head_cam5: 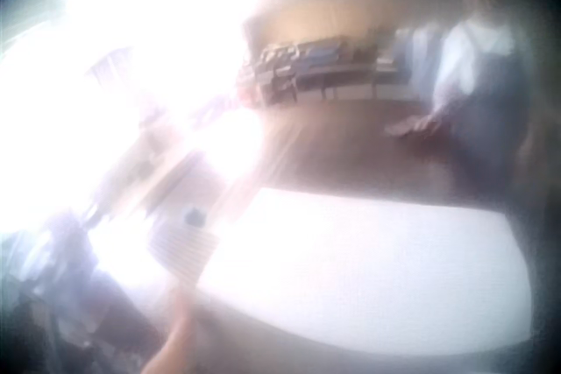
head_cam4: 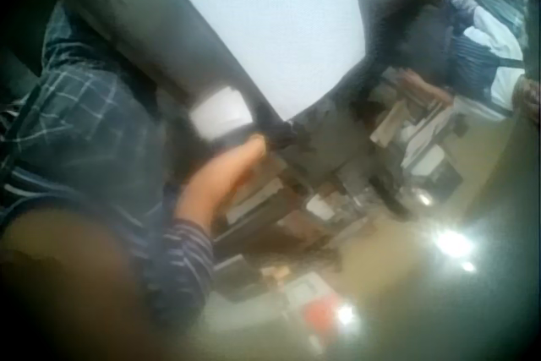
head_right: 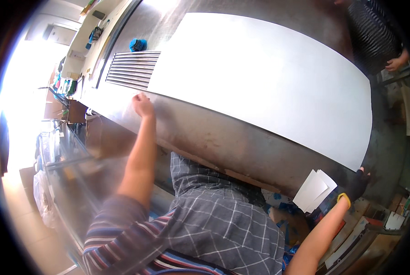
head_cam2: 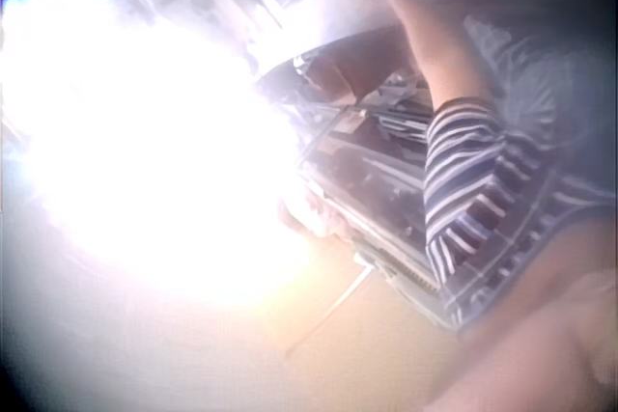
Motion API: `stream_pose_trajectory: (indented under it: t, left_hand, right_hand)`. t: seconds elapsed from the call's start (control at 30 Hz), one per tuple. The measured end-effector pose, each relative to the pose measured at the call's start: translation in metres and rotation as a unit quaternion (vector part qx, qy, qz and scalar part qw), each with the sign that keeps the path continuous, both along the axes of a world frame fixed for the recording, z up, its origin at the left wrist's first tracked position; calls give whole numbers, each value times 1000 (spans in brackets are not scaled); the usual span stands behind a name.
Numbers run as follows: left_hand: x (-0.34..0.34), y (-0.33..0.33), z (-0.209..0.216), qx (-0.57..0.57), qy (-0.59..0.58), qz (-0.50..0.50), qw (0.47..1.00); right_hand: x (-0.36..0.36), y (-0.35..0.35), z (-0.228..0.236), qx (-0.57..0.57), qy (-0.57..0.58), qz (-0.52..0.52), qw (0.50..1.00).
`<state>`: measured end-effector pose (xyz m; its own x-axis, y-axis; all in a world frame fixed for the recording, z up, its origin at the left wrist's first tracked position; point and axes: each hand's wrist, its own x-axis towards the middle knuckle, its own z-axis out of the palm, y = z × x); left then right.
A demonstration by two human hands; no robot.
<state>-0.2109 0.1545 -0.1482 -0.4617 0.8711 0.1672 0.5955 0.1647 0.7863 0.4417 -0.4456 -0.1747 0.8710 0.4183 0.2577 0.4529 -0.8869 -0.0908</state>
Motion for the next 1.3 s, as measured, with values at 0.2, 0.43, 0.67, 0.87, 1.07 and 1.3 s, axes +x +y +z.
stream_pose_trajectory:
  t: [0.2,0.43,0.67,0.87,1.07,1.3]
  left_hand:
    - [133,-153,5,89,272,-482,828]
    - [53,-116,-61,27,390,-392,833]
    - [82,-180,-39,61,214,-501,836]
    - [145,-288,30,-67,-18,-668,741]
    - [126,-305,32,-471,-111,-712,508]
    - [44,-236,89,-565,-48,-694,445]
  right_hand:
    - [-239,204,98,35,169,290,941]
    - [-187,139,92,-79,245,31,966]
    - [-195,32,67,108,354,-87,925]
    - [-291,77,71,156,273,-124,941]
    - [-334,93,36,158,98,43,982]
    - [-451,195,108,283,464,110,832]
